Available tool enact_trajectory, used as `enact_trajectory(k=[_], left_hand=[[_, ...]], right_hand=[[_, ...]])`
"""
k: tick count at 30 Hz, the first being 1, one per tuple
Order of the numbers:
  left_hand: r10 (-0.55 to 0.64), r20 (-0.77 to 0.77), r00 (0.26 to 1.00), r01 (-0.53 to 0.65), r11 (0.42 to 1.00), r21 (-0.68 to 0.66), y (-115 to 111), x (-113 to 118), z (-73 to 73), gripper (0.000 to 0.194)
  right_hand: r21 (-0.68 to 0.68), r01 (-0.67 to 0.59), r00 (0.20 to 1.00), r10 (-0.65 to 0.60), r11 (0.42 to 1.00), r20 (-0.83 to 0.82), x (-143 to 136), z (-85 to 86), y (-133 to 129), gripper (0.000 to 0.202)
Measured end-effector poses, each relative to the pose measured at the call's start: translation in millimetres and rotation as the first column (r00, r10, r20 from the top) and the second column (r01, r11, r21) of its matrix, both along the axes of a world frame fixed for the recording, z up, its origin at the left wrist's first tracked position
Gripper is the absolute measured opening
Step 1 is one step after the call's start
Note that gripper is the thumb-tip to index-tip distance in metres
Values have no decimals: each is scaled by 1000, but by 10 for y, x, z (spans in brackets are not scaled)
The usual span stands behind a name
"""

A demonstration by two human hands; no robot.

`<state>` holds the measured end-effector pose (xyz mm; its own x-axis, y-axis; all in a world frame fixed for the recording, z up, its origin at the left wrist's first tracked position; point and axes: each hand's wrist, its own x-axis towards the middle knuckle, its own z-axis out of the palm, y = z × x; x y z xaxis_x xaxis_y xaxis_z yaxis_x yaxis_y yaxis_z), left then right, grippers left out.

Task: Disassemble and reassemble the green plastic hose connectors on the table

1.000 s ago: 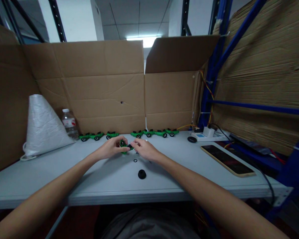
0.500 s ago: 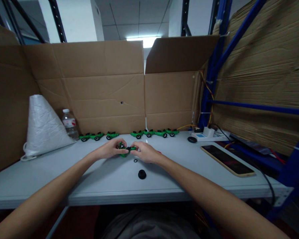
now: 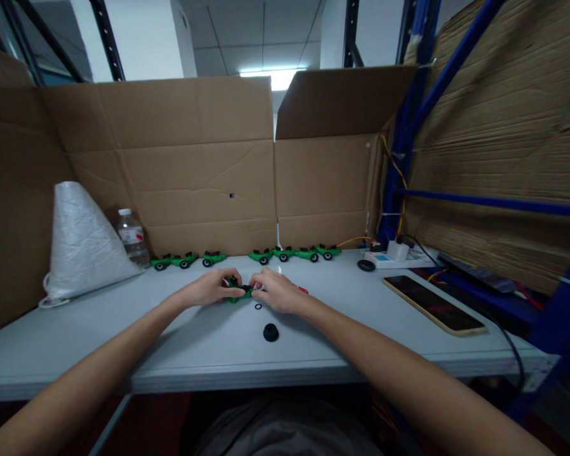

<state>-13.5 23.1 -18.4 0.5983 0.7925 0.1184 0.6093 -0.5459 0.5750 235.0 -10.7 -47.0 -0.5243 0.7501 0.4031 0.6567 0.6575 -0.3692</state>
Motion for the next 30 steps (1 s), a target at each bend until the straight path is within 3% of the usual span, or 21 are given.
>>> enact_trajectory(k=[4, 13, 30], left_hand=[[-23, -3, 1000, 23, 999, 31, -21, -2, 39, 50], [27, -79, 997, -18, 993, 116, -33, -6, 90, 44], [85, -101, 991, -59, 969, 240, -37, 20, 31, 43]], right_hand=[[3, 13, 1000, -13, 1000, 4, -2, 18, 0, 15], [-68, 309, 950, -306, 949, 58, 23, 80, -33, 27], [-71, 342, 931, -327, 937, 165, 38, 75, -20, 12]])
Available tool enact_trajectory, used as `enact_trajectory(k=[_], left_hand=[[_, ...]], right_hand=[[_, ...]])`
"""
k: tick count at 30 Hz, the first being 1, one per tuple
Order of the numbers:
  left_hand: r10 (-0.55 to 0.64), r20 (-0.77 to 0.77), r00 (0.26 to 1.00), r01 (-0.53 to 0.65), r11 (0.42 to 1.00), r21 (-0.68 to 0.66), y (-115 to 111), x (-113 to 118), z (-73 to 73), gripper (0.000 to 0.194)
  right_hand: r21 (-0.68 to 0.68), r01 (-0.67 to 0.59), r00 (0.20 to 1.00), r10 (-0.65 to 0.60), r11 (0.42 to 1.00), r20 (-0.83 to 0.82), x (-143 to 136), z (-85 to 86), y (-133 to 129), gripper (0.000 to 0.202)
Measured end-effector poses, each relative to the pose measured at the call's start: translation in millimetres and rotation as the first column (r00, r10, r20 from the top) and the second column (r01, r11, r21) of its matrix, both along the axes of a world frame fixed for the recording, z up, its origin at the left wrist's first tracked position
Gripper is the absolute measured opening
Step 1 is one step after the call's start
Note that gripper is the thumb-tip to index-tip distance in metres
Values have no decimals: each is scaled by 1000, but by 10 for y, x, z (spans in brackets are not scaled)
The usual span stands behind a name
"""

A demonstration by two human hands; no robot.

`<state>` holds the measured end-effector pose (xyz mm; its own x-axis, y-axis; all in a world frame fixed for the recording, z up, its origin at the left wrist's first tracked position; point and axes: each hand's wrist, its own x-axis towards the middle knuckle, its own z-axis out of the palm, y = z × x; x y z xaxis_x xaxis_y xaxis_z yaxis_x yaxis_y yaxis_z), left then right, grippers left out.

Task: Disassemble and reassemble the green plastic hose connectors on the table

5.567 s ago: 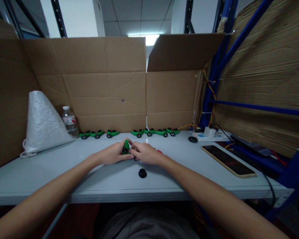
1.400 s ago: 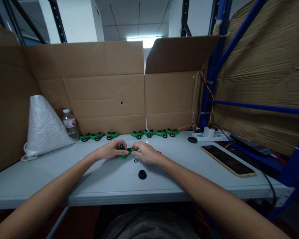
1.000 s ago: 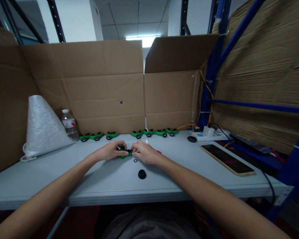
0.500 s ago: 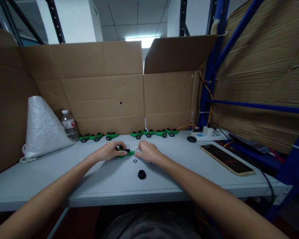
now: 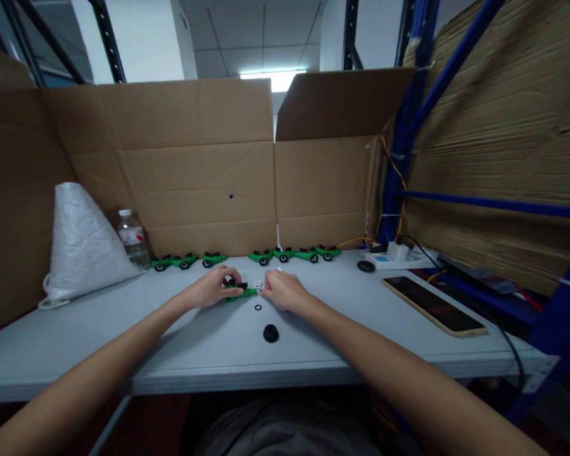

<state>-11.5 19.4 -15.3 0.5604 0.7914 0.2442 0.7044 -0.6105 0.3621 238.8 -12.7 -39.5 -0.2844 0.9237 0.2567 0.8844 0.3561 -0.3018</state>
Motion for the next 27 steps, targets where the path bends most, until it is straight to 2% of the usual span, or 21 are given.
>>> enact_trajectory(k=[8, 13, 27], left_hand=[[-19, 36, 999, 15, 994, 112, -61, 50, 38, 34], [-88, 25, 996, 83, 982, 169, -97, 82, 82, 26], [-86, 11, 996, 82, 971, 223, -75, 78, 53, 24]], right_hand=[[16, -71, 996, 70, 997, 64, -7, 3, -16, 9], [49, -126, 989, 122, 991, 77, -11, -14, -30, 9], [50, -117, 989, 112, 992, 96, -7, -44, -14, 11]])
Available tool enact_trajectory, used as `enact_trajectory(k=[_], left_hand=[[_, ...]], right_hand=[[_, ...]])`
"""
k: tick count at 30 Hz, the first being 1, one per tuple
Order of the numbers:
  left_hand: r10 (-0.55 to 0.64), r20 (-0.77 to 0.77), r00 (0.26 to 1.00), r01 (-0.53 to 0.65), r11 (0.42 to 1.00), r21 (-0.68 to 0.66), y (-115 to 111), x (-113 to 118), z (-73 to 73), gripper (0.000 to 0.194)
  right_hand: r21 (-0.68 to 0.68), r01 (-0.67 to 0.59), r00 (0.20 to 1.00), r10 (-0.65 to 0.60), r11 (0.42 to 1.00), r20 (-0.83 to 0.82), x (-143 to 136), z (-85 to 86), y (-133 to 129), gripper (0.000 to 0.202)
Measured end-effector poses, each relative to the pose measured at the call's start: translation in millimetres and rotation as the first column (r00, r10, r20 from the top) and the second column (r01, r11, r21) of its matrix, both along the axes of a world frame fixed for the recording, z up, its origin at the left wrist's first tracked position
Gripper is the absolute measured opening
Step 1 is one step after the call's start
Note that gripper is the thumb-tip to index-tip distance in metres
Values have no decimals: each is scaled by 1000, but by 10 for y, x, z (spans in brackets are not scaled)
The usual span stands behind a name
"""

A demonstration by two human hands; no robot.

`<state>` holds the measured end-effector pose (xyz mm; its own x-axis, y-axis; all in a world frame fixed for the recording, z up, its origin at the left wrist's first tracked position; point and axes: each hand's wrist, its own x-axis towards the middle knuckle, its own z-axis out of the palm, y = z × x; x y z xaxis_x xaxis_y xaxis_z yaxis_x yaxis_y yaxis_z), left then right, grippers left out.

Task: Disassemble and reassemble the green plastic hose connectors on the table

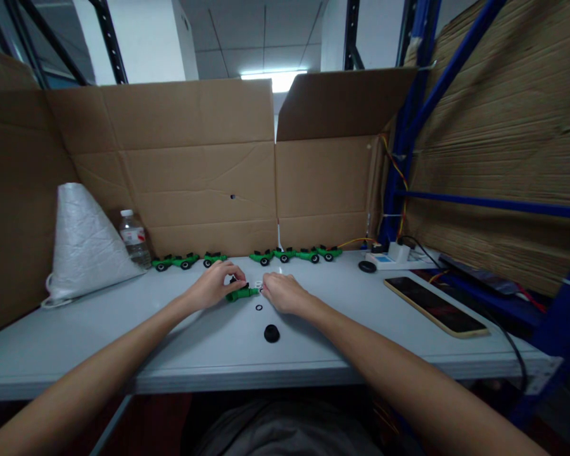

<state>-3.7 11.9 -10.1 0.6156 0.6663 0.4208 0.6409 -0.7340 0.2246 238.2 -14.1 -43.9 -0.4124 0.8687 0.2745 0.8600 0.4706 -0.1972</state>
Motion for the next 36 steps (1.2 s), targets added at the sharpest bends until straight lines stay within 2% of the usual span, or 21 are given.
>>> enact_trajectory(k=[18, 26, 31, 36], left_hand=[[-22, 5, 1000, 21, 1000, 18, -1, 7, -2, 20], [-26, -6, 1000, 26, 999, 43, 3, 6, -1, 20], [-24, -1, 1000, 24, 998, 60, -4, 5, -6, 17], [-21, -8, 1000, 22, 998, 63, -23, 8, 5, 16]], right_hand=[[-43, 46, 997, -43, 998, 66, -8, 39, -78, 12], [-22, 15, 999, -15, 1000, 31, 4, 11, -48, 10], [-6, -6, 1000, 6, 1000, -15, 21, -40, 16, 2], [10, -78, 993, 79, 997, -88, 48, -120, 85, 8]])
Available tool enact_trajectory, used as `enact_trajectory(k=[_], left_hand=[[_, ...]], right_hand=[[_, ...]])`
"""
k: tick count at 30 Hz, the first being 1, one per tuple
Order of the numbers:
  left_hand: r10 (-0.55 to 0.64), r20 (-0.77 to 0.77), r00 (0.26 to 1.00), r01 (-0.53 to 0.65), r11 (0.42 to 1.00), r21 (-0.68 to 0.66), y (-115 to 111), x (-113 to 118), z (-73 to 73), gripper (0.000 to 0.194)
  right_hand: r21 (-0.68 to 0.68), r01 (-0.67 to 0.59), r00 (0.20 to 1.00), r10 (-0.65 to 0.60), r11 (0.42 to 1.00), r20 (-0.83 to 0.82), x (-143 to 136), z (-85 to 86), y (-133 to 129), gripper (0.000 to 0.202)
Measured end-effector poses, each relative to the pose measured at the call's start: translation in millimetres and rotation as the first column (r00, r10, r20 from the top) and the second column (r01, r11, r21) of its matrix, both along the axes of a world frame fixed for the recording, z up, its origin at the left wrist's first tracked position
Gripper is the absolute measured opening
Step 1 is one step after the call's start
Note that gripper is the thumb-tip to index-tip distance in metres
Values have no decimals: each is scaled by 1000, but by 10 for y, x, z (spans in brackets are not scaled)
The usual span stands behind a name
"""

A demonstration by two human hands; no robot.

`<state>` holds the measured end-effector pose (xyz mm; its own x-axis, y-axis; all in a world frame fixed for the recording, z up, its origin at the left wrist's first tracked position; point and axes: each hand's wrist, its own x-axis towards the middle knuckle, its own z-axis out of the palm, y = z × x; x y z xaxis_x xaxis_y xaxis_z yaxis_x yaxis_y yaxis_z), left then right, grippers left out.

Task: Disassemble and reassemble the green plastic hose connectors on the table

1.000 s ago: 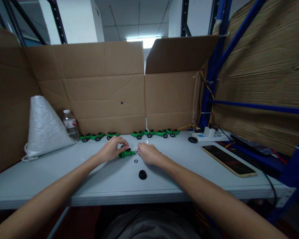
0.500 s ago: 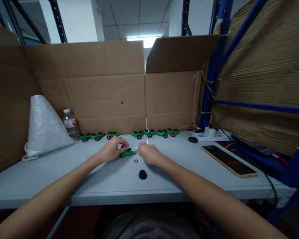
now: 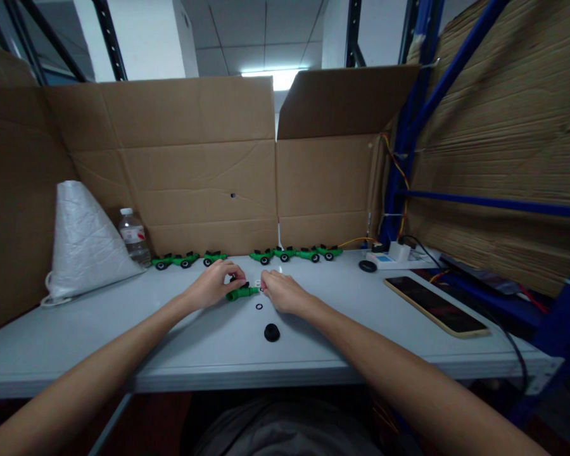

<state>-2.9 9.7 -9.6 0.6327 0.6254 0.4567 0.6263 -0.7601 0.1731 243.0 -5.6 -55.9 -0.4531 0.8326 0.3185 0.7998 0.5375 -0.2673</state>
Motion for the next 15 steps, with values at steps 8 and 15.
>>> enact_trajectory(k=[8, 15], left_hand=[[6, -8, 1000, -6, 1000, -18, -20, 16, 13, 13], [-13, -30, 999, 13, 1000, -9, -39, 24, 27, 12]], right_hand=[[18, -41, 998, 42, 999, -42, -3, -10, 17, 12], [35, -105, 991, 107, 994, -76, -24, 31, -12, 15]])
